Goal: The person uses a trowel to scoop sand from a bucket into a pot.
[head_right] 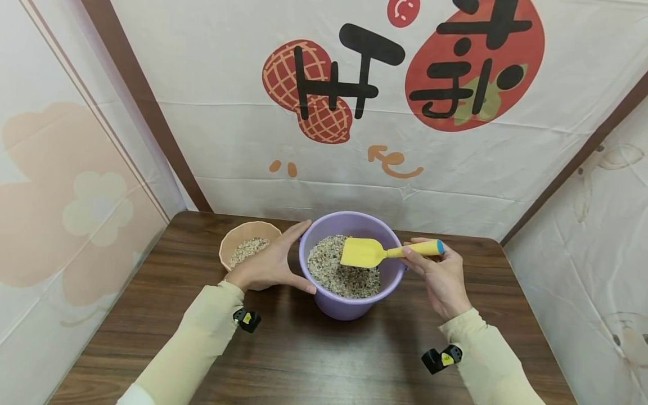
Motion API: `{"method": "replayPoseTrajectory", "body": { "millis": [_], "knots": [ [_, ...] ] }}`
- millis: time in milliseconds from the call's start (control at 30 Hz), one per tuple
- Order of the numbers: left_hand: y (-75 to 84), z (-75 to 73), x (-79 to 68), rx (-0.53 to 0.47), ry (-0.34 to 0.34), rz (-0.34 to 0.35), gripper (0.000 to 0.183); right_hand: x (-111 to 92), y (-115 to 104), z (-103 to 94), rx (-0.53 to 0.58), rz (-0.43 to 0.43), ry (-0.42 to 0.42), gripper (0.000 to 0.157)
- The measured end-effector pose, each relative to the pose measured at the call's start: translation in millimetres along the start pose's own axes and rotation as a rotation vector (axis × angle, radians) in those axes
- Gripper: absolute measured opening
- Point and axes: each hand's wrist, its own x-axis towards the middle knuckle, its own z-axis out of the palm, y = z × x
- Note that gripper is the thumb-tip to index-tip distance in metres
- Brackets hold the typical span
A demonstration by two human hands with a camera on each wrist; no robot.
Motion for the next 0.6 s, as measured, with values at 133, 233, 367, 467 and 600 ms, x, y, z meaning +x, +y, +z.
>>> {"method": "replayPoseTrajectory", "body": {
  "millis": [133,233,367,467,600],
  "knots": [
    [-1.0,2.7,2.0,-0.006,0.003,-0.013,0.145,0.7,-1.5,0.1,-0.052,-0.009,-0.006,0.021],
    [-1.0,3.2,1.8,-0.008,0.008,-0.017,0.145,1.1,-3.5,0.9,-0.115,-0.03,-0.005,0.021],
    [-1.0,3.8,1.8,-0.013,0.011,-0.022,0.145,1.7,-6.1,2.2,-0.296,-0.065,-0.001,0.022],
    [-1.1,4.2,1.6,-0.018,0.01,-0.031,0.145,2.1,-7.4,4.5,-0.491,-0.097,-0.001,0.024],
    [-1.0,4.5,0.9,-0.024,0.01,-0.034,0.144,2.7,-7.1,10.2,-0.683,-0.134,-0.007,0.033]
  ]
}}
